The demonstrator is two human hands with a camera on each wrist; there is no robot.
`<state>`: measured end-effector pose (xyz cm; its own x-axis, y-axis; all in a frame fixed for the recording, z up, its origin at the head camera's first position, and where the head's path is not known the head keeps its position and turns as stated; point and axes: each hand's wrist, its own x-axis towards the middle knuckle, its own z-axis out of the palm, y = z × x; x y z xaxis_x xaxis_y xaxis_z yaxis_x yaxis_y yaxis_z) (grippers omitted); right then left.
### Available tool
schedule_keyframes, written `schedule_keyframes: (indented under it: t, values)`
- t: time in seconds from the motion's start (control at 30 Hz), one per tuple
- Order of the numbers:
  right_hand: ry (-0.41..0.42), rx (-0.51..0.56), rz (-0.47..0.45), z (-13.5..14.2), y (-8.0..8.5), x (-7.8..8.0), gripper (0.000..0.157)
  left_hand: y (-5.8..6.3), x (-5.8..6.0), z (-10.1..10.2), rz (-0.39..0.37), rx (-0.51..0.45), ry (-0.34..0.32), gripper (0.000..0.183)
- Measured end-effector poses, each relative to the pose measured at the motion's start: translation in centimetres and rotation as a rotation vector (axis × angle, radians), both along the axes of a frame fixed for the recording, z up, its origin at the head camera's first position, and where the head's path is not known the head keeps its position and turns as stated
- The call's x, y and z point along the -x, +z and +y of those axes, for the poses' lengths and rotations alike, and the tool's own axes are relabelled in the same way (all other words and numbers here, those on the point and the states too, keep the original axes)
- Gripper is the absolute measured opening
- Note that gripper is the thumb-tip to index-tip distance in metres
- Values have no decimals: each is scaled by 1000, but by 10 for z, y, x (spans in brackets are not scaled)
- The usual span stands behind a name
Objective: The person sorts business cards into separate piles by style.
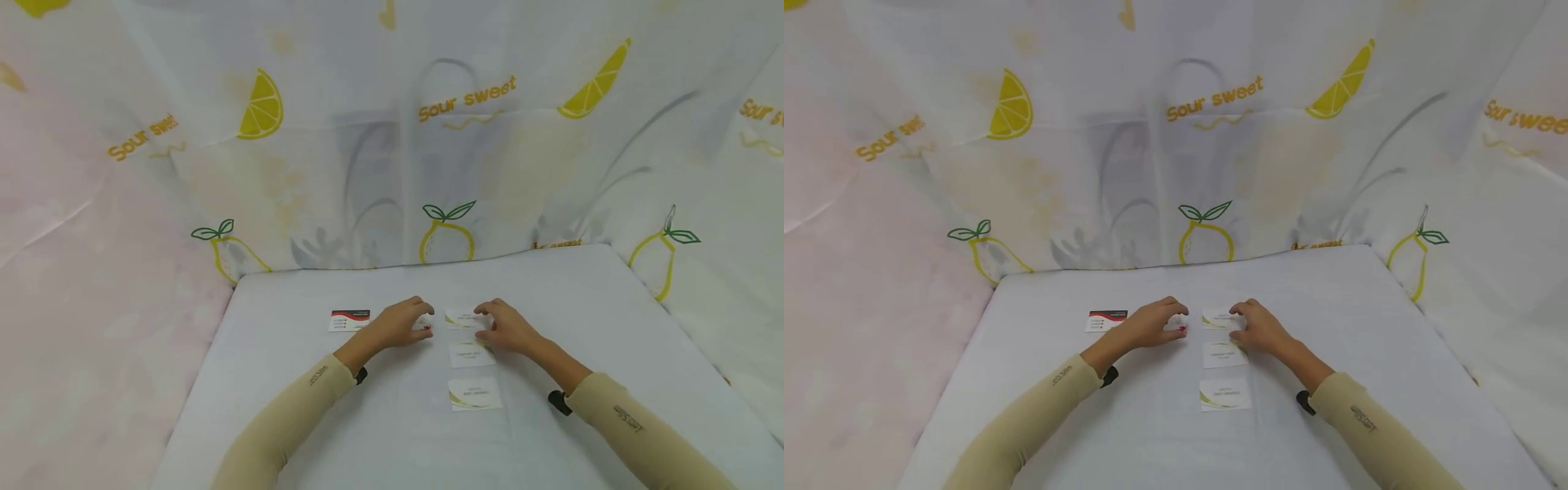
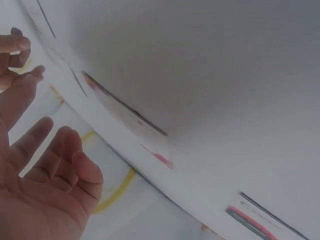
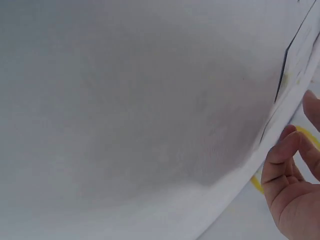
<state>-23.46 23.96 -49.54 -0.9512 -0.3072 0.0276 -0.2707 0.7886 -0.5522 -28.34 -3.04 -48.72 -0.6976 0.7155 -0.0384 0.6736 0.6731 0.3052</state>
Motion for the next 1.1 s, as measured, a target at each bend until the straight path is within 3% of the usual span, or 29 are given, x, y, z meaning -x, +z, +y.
schedule_keyframes:
  t: [0.27, 0.5, 0.7, 1.1]
  values:
    - [-22, -66, -42, -3, -4, 20, 50, 1, 14, 41, -2, 62, 8, 42]
    - [-18, -67, -35, -10, -6, 24, 48, -9, 23, 60, -15, 170, 79, 49]
    - [-17, -82, -20, -7, -6, 26, 47, -9, 25, 69, -21, 223, 73, 48]
    - [-37, -73, -54, -7, -10, 27, 41, -9, 27, 72, -68, 229, 71, 45]
